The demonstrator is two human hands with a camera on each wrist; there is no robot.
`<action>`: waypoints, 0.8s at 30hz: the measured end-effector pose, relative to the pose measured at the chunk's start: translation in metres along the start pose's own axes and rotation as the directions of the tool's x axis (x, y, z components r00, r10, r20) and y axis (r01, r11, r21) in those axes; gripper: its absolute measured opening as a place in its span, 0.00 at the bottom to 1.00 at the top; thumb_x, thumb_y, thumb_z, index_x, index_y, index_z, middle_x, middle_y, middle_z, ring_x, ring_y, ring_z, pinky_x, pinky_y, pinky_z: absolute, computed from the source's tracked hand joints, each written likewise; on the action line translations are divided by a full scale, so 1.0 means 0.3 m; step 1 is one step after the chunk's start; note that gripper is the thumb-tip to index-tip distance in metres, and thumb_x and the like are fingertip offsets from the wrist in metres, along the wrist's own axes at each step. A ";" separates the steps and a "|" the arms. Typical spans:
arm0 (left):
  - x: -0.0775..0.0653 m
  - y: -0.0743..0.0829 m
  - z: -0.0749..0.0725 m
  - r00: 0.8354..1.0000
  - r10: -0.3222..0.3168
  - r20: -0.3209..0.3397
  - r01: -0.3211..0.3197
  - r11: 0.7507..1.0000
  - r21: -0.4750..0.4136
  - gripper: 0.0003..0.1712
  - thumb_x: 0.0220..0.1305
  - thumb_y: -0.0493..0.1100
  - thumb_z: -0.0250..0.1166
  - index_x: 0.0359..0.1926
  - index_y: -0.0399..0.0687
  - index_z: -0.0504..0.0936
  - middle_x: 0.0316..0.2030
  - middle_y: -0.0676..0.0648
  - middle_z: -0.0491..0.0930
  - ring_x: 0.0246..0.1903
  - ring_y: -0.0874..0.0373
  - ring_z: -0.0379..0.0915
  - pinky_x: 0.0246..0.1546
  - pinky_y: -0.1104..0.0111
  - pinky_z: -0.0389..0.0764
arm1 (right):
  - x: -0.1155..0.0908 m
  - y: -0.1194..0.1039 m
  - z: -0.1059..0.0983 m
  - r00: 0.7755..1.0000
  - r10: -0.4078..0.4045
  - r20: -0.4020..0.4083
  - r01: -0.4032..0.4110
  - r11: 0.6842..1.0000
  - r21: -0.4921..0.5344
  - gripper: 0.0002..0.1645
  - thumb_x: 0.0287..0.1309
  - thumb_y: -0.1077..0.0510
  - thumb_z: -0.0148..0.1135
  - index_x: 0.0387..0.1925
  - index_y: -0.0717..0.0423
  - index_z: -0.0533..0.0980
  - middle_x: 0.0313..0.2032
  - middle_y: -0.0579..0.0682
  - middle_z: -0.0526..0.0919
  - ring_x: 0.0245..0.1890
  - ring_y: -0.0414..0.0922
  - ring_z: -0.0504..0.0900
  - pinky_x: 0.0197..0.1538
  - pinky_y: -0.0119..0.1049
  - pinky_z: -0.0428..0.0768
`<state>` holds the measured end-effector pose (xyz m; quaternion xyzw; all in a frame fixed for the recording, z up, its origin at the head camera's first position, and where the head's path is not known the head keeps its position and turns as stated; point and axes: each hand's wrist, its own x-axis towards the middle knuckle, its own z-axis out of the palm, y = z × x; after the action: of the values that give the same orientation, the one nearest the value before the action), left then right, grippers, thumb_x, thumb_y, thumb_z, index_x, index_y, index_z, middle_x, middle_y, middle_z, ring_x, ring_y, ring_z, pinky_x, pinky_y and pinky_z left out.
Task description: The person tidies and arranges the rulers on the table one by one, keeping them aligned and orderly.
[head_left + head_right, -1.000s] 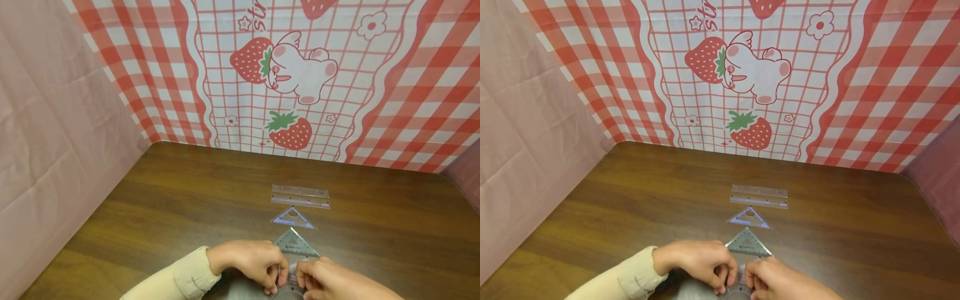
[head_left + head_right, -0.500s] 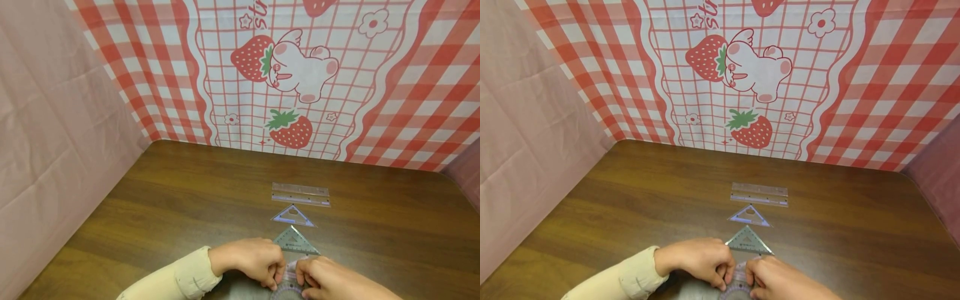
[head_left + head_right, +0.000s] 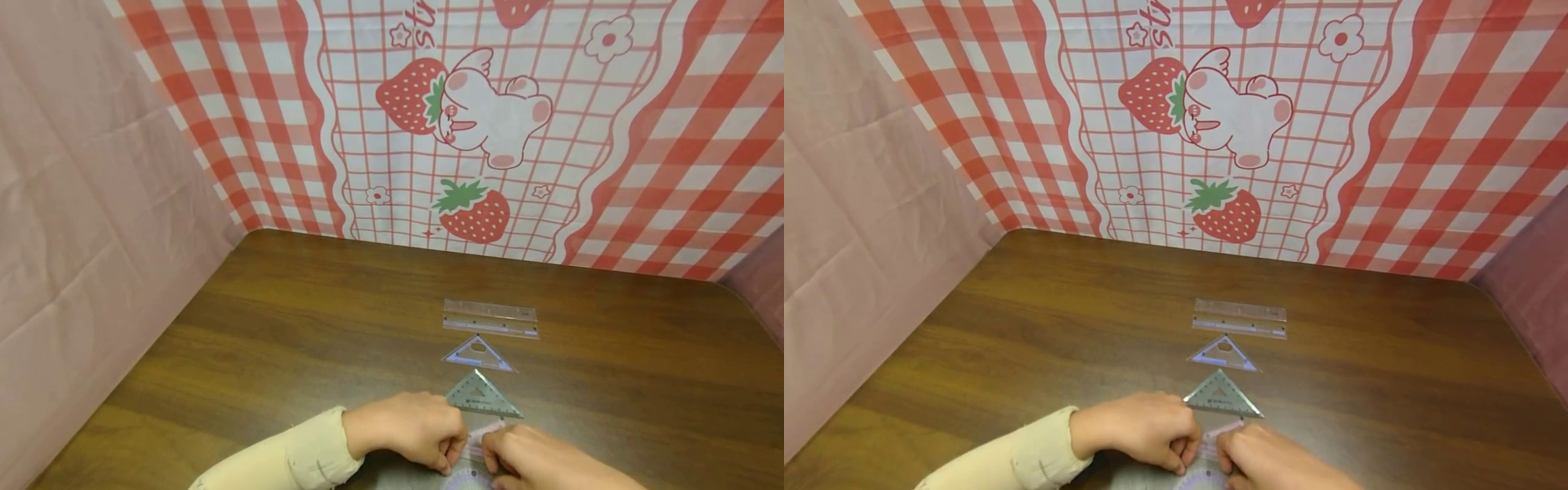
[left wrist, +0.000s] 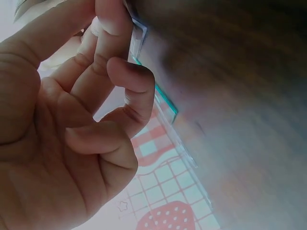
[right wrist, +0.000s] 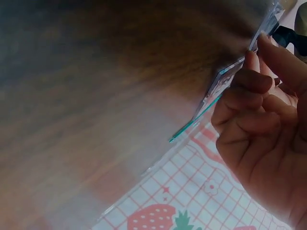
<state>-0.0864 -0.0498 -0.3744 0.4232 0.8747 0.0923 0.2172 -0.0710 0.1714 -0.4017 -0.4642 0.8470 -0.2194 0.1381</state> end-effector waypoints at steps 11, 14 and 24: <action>0.007 0.021 0.009 1.000 0.005 -0.028 -0.002 0.993 0.116 0.15 0.48 0.54 0.77 0.18 0.64 0.77 0.14 0.67 0.70 0.18 0.74 0.65 0.20 0.78 0.65 | -0.011 -0.013 0.002 0.995 0.092 0.028 -0.093 0.995 0.034 0.16 0.53 0.56 0.70 0.22 0.42 0.68 0.19 0.27 0.61 0.19 0.23 0.59 0.22 0.21 0.62; 0.007 0.025 0.012 0.999 0.018 -0.028 -0.014 0.992 0.122 0.15 0.49 0.53 0.77 0.18 0.63 0.78 0.15 0.67 0.70 0.18 0.74 0.65 0.20 0.79 0.64 | -0.017 -0.015 0.002 0.991 0.131 0.040 -0.133 0.989 0.056 0.17 0.55 0.54 0.70 0.21 0.43 0.69 0.19 0.28 0.62 0.19 0.24 0.60 0.23 0.22 0.62; 0.005 0.022 0.012 0.999 0.039 -0.021 -0.037 0.995 0.090 0.15 0.52 0.50 0.76 0.18 0.61 0.78 0.14 0.66 0.70 0.18 0.74 0.65 0.19 0.80 0.65 | -0.020 -0.006 0.011 0.993 0.121 0.014 -0.122 0.991 0.056 0.17 0.55 0.56 0.70 0.20 0.45 0.69 0.18 0.28 0.62 0.19 0.23 0.59 0.23 0.21 0.62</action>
<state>-0.0809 -0.0445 -0.3758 0.4480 0.8722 0.0619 0.1862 -0.0652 0.1747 -0.4034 -0.4089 0.8663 -0.2321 0.1686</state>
